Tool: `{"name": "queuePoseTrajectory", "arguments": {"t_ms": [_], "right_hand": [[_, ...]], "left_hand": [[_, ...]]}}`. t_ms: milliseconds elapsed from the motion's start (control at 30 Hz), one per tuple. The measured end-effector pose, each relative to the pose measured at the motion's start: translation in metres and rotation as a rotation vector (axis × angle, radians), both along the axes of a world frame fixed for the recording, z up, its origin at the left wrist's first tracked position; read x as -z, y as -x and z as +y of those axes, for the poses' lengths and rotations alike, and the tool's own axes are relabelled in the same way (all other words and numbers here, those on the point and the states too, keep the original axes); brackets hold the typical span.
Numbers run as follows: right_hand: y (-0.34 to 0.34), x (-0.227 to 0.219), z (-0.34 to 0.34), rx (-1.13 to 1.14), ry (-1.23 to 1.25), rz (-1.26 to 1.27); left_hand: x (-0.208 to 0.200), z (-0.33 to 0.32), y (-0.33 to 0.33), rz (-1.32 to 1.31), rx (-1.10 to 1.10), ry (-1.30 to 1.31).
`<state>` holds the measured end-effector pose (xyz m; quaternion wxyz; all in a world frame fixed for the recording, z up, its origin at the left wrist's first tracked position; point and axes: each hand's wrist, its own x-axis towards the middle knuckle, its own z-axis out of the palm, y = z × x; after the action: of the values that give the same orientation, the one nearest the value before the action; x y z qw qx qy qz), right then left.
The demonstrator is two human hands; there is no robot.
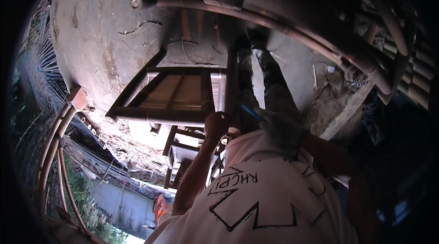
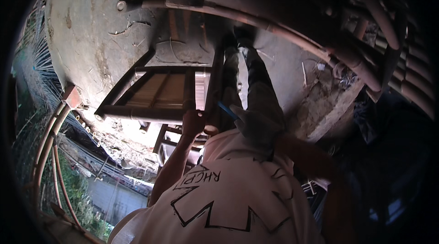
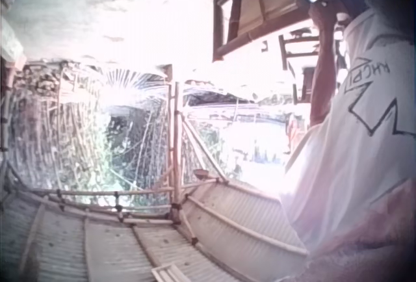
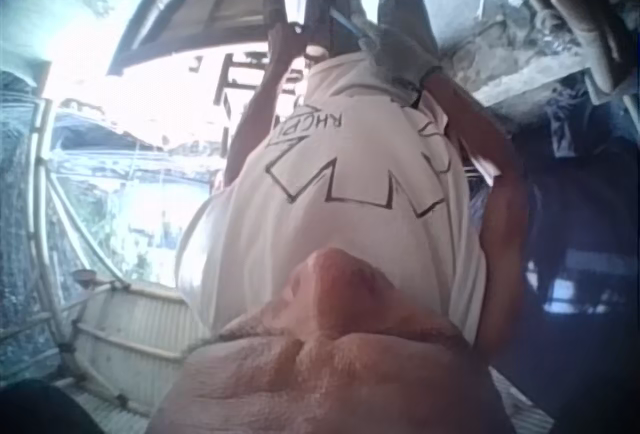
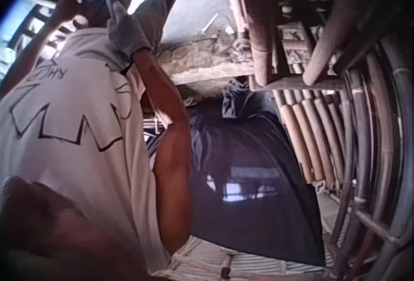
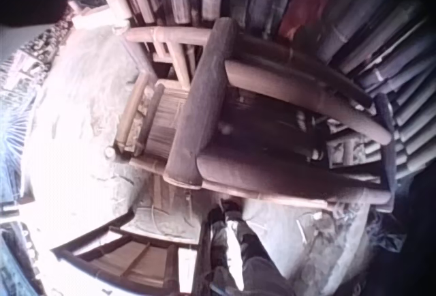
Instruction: The person assembles a bamboo chair by inserting bamboo dowels into pre-drilled holes and securing them with a hammer. They repeatedly tap the joints to ensure a tight fit, repositioning the chair to access different connection points. The task involves handling bamboo poles and a hammer to construct the furniture frame.
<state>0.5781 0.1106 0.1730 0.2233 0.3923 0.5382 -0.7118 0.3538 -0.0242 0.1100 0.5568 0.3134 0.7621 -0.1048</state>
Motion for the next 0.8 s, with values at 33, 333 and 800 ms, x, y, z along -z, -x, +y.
{"name": "queuePoseTrajectory", "arguments": {"t_ms": [33,333,800], "right_hand": [[-0.005,0.01,0.005,-0.025,-0.228,-0.011],[-0.016,0.019,0.027,0.34,-0.446,-0.126],[-0.01,0.008,-0.02,0.281,-0.254,0.0]], "left_hand": [[0.004,-0.001,0.001,-0.004,0.021,-0.06],[0.036,0.0,0.037,-0.182,0.102,-0.38],[0.015,0.006,0.016,-0.182,0.062,-0.099]]}}
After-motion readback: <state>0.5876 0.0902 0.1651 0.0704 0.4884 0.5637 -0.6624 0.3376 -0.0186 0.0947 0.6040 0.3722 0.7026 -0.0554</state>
